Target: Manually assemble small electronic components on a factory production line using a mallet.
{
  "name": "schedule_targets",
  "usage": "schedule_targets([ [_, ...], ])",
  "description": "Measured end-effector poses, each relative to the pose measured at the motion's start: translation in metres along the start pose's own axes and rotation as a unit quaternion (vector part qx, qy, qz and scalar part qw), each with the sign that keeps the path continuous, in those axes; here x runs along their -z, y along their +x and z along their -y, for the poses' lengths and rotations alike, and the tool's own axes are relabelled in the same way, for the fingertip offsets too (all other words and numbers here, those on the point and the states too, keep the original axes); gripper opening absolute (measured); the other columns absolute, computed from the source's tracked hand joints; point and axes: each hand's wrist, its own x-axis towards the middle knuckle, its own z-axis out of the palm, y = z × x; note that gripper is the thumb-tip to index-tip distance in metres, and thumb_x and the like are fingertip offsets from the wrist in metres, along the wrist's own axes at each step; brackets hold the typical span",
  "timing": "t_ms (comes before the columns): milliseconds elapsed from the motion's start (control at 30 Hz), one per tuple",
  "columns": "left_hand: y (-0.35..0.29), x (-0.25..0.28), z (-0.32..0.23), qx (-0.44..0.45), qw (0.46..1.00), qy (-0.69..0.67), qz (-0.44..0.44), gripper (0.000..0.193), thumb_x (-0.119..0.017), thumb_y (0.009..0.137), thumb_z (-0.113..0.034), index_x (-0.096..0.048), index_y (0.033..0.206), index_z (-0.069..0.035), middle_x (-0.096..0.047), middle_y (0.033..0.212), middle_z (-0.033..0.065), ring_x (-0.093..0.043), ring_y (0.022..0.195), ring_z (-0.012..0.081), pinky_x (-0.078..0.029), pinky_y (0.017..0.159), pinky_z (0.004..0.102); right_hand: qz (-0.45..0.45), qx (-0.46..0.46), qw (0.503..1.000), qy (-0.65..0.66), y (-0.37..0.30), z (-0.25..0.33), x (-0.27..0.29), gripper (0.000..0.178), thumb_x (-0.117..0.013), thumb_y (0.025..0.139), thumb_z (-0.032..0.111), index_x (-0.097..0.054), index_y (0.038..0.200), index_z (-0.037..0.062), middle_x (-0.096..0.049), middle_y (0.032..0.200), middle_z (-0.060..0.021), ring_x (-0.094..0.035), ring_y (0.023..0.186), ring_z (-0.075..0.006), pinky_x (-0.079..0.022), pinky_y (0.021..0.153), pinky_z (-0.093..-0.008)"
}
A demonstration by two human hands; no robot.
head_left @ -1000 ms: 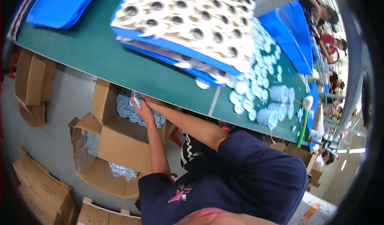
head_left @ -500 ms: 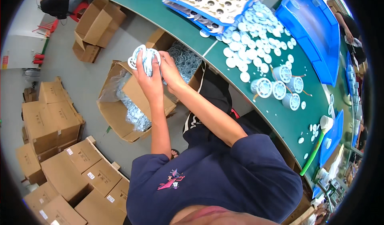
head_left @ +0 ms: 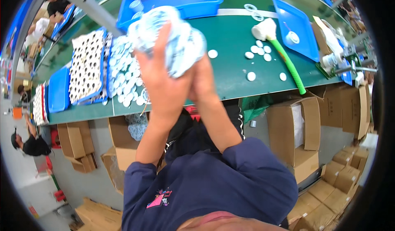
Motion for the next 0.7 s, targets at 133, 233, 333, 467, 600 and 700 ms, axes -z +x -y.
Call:
schedule_targets([
  [133, 0.012, -0.108, -0.015, -0.039, 0.994, -0.077, 0.064, 0.066, -0.082, 0.078, -0.012, -0.06, 0.141, -0.014, -0.054, 0.128, 0.0265, -0.057, 0.115, 0.0454, -0.048, 0.099, 0.0481, -0.099, 0.096, 0.99, 0.023, 0.027, 0.063, 0.074, 0.044, -0.036, 0.115, 0.039, -0.048, 0.143, 0.0081, -0.058, 0.138, -0.008, -0.06, 0.125, -0.0203, -0.05, 0.107, -0.0376],
  [233, 0.014, -0.18, 0.004, -0.009, 0.99, -0.127, 0.059, 0.058, -0.081, 0.085, -0.022, -0.061, 0.139, -0.014, -0.056, 0.124, 0.0302, -0.061, 0.11, 0.0448, -0.053, 0.092, 0.0465, -0.13, 0.132, 0.98, -0.076, 0.065, 0.085, 0.132, 0.041, -0.039, 0.113, 0.041, -0.051, 0.136, 0.0101, -0.062, 0.131, -0.007, -0.064, 0.117, -0.0181, -0.055, 0.098, -0.0353],
  [333, 0.013, -0.221, 0.031, 0.086, 0.976, -0.16, 0.119, 0.057, -0.079, 0.085, -0.03, -0.062, 0.137, -0.015, -0.056, 0.129, 0.0346, -0.055, 0.116, 0.0514, -0.048, 0.1, 0.053, -0.195, 0.087, 0.959, -0.188, 0.081, 0.097, 0.147, 0.037, -0.043, 0.11, 0.041, -0.054, 0.127, 0.0103, -0.067, 0.117, -0.0063, -0.069, 0.1, -0.0159, -0.059, 0.072, -0.0321],
  [467, 0.008, -0.249, 0.076, 0.095, 0.983, -0.109, 0.114, 0.055, -0.079, 0.083, -0.031, -0.067, 0.134, -0.015, -0.053, 0.136, 0.0357, -0.054, 0.124, 0.0521, -0.046, 0.106, 0.053, -0.224, 0.092, 0.924, -0.295, 0.101, 0.094, 0.165, 0.045, -0.045, 0.109, 0.034, -0.052, 0.141, 0.0038, -0.064, 0.124, -0.0119, -0.065, 0.11, -0.0212, -0.057, 0.084, -0.0367],
  [600, 0.011, -0.261, 0.084, 0.09, 0.987, -0.031, 0.127, 0.06, -0.078, 0.08, -0.027, -0.064, 0.137, -0.016, -0.044, 0.148, 0.0355, -0.051, 0.13, 0.0506, -0.041, 0.111, 0.0545, -0.274, 0.173, 0.75, -0.576, 0.107, 0.115, 0.186, 0.052, -0.054, 0.101, 0.025, -0.05, 0.143, -0.0056, -0.055, 0.139, -0.0296, -0.054, 0.129, -0.0424, -0.043, 0.11, -0.0467],
  [700, 0.016, -0.26, 0.088, 0.066, 0.982, -0.027, 0.174, 0.071, -0.08, 0.074, -0.02, -0.06, 0.142, -0.018, -0.043, 0.15, 0.0331, -0.051, 0.131, 0.0494, -0.04, 0.113, 0.0537, -0.196, 0.174, 0.59, -0.764, 0.097, 0.143, 0.187, 0.042, -0.053, 0.098, 0.021, -0.057, 0.132, -0.0045, -0.059, 0.132, -0.0308, -0.058, 0.122, -0.0473, -0.046, 0.104, -0.0513],
])
